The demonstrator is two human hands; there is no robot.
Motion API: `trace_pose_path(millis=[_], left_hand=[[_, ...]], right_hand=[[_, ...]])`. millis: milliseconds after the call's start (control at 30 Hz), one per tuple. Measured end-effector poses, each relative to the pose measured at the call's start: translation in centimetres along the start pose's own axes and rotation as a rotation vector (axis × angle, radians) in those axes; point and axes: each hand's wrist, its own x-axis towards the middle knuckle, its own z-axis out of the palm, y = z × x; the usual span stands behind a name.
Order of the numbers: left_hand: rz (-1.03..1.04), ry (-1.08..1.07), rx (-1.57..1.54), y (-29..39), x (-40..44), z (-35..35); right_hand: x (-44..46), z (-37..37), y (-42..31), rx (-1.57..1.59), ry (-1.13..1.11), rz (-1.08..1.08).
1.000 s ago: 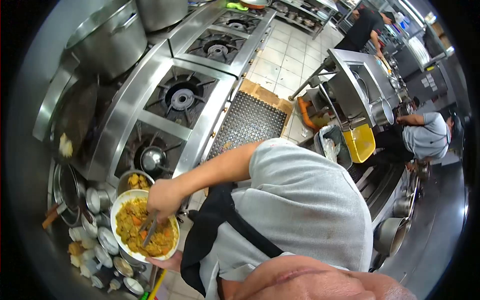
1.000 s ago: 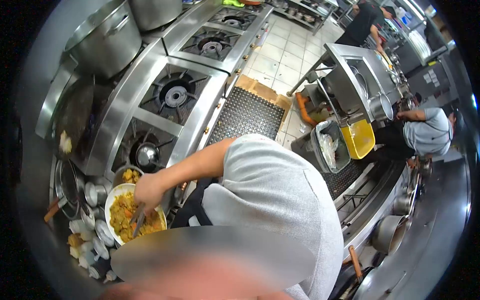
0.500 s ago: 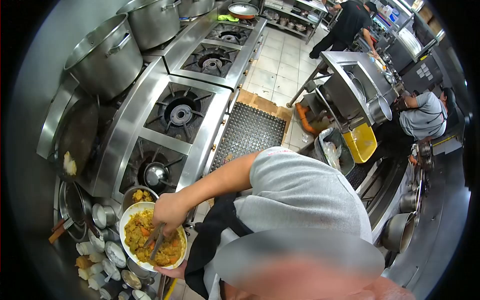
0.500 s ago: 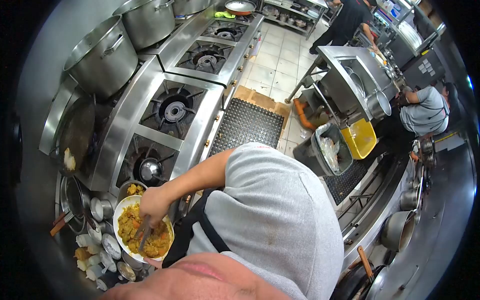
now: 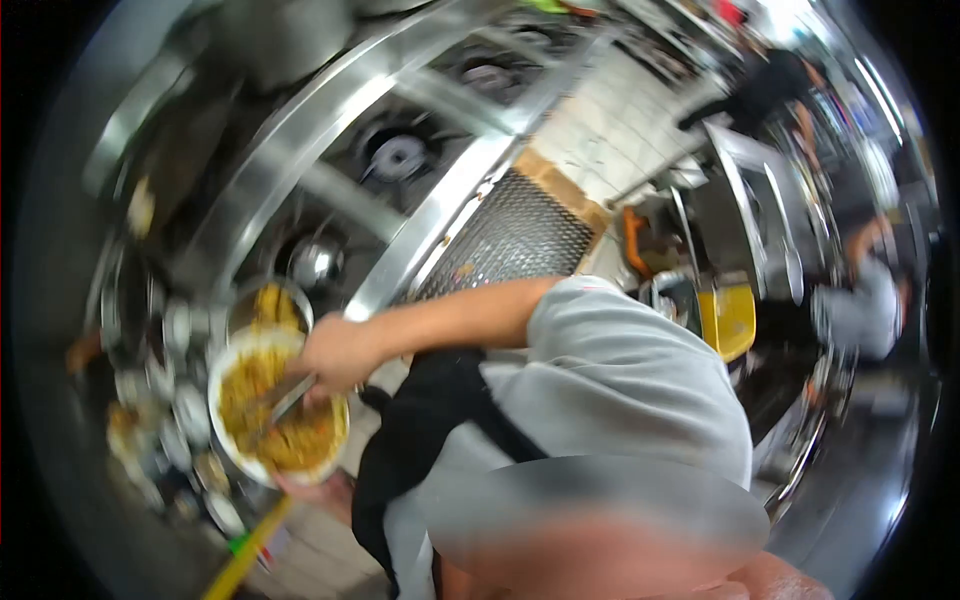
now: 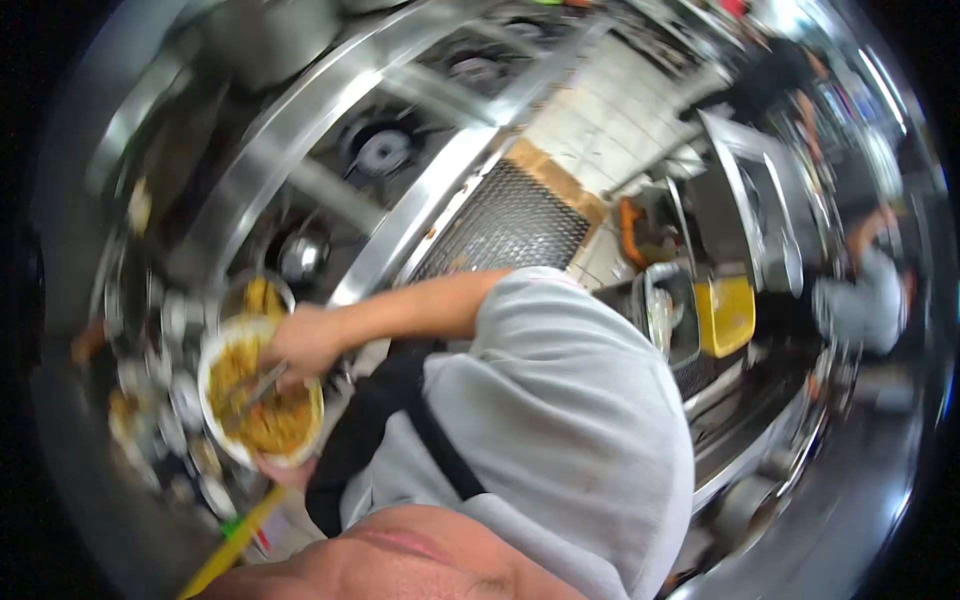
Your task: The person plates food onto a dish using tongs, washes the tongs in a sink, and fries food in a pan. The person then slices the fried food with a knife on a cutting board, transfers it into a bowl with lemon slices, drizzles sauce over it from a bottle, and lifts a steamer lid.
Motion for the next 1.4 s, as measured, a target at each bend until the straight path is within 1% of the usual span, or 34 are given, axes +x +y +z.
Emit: trace_pose_path(millis=[33,67,100,133,167,200,233,267,300,333,400,533,600,733,833,867,933,1100,1233,1300,1400], left_hand=[[0.045,-0.071,0.037,-0.4,0.6,-1.5],[0.029,-0.072,-0.074,0.1,-0.6,1.1],[0.001,-0.142,-0.120,0.0,0.3,0.7],[0.014,-0.058,-0.193,-0.4,1.0,-0.1],[0.047,0.030,-0.168,-0.1,0.7,0.6],[0.113,0.090,-0.161,-0.6,0.8,0.0],[0.110,0.121,-0.196,-0.3,0.3,0.3],[0.189,0.123,-0.161,-0.5,0.5,0.0],[0.191,0.148,-0.159,-0.4,0.5,0.0],[0.183,0.157,-0.159,-0.2,0.3,0.2],[0.197,0.158,-0.159,0.5,-0.4,2.1],[0.182,0.191,-0.224,-0.2,0.2,0.9],[0.193,0.195,-0.202,-0.1,0.2,1.1],[0.214,0.184,-0.173,0.0,0.2,1.3],[0.206,0.194,-0.172,-0.3,0.6,1.0],[0.206,0.194,-0.172,-0.3,0.7,1.0],[0.190,0.263,-0.154,-0.3,0.7,1.3],[0.185,0.234,-0.167,-0.6,1.2,1.0],[0.195,0.224,-0.166,-0.6,1.5,1.1],[0.183,0.231,-0.167,-0.3,1.5,1.4],[0.166,0.225,-0.169,-0.5,1.8,1.2]], right_hand=[[-0.1,-0.9,-0.4,-0.036,-0.066,0.022],[-0.1,-1.4,-0.5,0.006,-0.093,0.054],[0.0,-1.4,-0.7,-0.029,-0.077,0.052],[0.3,-1.0,-0.7,-0.052,-0.103,0.116],[0.3,-0.5,-0.3,0.013,-0.057,0.076],[0.3,-0.4,-0.6,-0.001,-0.038,0.084],[0.4,-0.7,-1.0,-0.016,-0.037,0.057],[0.4,-1.2,-1.9,0.033,-0.107,0.115],[0.4,-0.7,-1.2,-0.009,-0.047,-0.037],[0.6,-0.8,-1.6,0.009,-0.105,-0.006],[0.7,-1.4,-2.0,-0.033,-0.146,-0.050],[1.8,0.0,-3.3,-0.129,-0.208,-0.048],[2.7,1.0,-3.6,-0.209,-0.271,-0.038],[3.6,3.0,-3.7,-0.236,-0.273,-0.067],[3.5,3.8,-3.5,-0.243,-0.223,-0.079],[3.4,3.8,-3.4,-0.223,-0.203,-0.101],[3.2,3.8,-3.2,-0.201,-0.183,-0.122],[2.5,3.7,-2.3,-0.115,-0.117,-0.107],[2.5,2.8,-2.1,-0.157,-0.156,-0.074],[2.8,2.6,-2.0,-0.210,-0.200,-0.111],[3.6,2.8,-1.6,-0.252,-0.184,-0.115]])
